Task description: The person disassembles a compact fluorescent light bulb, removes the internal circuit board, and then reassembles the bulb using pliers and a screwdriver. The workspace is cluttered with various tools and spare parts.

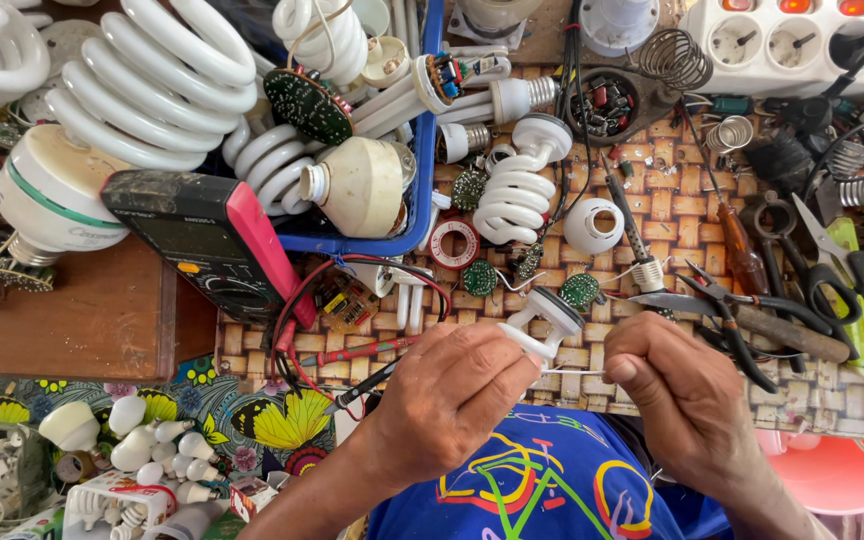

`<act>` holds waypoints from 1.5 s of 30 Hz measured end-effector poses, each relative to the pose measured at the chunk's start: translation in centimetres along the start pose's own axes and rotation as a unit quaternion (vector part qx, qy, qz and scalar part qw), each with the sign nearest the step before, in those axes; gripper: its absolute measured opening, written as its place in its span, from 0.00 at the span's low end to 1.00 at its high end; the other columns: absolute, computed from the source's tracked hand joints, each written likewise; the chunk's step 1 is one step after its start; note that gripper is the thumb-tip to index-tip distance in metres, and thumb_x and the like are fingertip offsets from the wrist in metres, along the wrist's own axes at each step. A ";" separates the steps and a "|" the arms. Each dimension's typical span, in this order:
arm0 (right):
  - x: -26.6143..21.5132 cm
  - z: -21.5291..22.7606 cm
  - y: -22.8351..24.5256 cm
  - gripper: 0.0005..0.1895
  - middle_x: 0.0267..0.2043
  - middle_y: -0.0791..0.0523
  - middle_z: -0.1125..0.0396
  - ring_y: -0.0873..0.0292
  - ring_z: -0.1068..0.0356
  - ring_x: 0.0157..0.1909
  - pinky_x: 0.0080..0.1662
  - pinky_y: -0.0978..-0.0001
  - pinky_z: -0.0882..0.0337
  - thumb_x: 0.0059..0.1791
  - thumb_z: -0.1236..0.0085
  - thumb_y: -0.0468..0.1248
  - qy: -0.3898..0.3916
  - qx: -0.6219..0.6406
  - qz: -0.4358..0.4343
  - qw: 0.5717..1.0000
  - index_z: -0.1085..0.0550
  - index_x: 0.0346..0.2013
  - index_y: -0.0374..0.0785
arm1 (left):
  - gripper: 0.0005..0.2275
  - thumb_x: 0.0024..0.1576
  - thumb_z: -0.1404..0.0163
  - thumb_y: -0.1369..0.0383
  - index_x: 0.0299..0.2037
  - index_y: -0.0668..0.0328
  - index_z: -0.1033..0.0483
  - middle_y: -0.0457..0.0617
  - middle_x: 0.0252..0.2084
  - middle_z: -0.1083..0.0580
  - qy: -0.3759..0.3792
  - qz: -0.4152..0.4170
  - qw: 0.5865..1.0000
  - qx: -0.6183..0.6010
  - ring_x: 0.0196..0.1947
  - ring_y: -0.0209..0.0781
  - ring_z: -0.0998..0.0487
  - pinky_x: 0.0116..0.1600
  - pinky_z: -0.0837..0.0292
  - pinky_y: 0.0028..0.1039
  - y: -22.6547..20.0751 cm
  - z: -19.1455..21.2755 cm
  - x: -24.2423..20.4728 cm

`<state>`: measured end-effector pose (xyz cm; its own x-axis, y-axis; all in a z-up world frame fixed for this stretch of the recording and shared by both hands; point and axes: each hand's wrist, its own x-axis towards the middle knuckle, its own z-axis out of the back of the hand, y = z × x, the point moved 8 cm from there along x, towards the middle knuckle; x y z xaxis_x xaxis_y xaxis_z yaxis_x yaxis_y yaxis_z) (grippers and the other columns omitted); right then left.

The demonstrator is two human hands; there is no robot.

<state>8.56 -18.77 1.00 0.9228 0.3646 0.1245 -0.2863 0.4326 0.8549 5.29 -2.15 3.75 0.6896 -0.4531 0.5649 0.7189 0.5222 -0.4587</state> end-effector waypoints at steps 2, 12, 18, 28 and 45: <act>0.0 -0.3 -0.8 0.16 0.26 0.59 0.38 0.62 0.38 0.28 0.36 0.72 0.37 0.55 0.60 0.41 0.035 0.025 -0.036 0.998 0.35 0.24 0.39 | 0.08 0.65 0.58 0.75 0.45 0.68 0.25 0.55 0.45 0.26 0.002 -0.040 0.999 0.033 0.46 0.52 0.23 0.47 0.27 0.40 -0.5 0.0 -0.1; 0.2 -0.7 -0.7 0.16 0.27 0.58 0.40 0.60 0.39 0.30 0.38 0.71 0.38 0.55 0.63 0.39 0.029 0.024 -0.018 0.999 0.36 0.26 0.38 | 0.07 0.65 0.58 0.76 0.44 0.68 0.26 0.57 0.45 0.27 0.012 -0.009 1.000 -0.002 0.44 0.54 0.23 0.46 0.29 0.39 0.4 -0.1 0.1; 0.3 -0.9 -2.2 0.16 0.26 0.60 0.38 0.63 0.38 0.30 0.36 0.73 0.38 0.56 0.59 0.40 0.048 0.085 -0.099 0.990 0.33 0.25 0.39 | 0.07 0.65 0.59 0.76 0.44 0.68 0.26 0.56 0.44 0.27 0.005 -0.010 1.000 -0.005 0.43 0.53 0.23 0.46 0.29 0.38 0.3 -0.1 0.4; -0.1 0.6 2.6 0.04 0.30 0.52 0.29 0.55 0.29 0.32 0.40 0.68 0.26 0.44 0.38 0.29 -0.101 -0.093 0.161 0.977 0.24 0.31 0.31 | 0.03 0.60 0.54 0.79 0.41 0.65 0.28 0.55 0.41 0.28 -0.010 0.060 0.996 -0.058 0.40 0.52 0.25 0.44 0.31 0.37 1.4 0.1 0.2; 0.1 0.0 1.2 0.07 0.30 0.54 0.32 0.56 0.32 0.32 0.40 0.67 0.32 0.51 0.54 0.34 -0.032 -0.063 0.056 0.996 0.30 0.30 0.34 | 0.06 0.65 0.57 0.76 0.44 0.69 0.26 0.56 0.45 0.28 -0.005 -0.039 0.999 0.018 0.44 0.54 0.23 0.44 0.28 0.39 0.2 0.5 -0.1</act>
<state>8.32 -18.18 2.02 0.8971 0.3639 0.2506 -0.4139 0.4935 0.7650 5.32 -1.62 3.98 0.6298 -0.4867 0.6054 0.7673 0.5107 -0.3877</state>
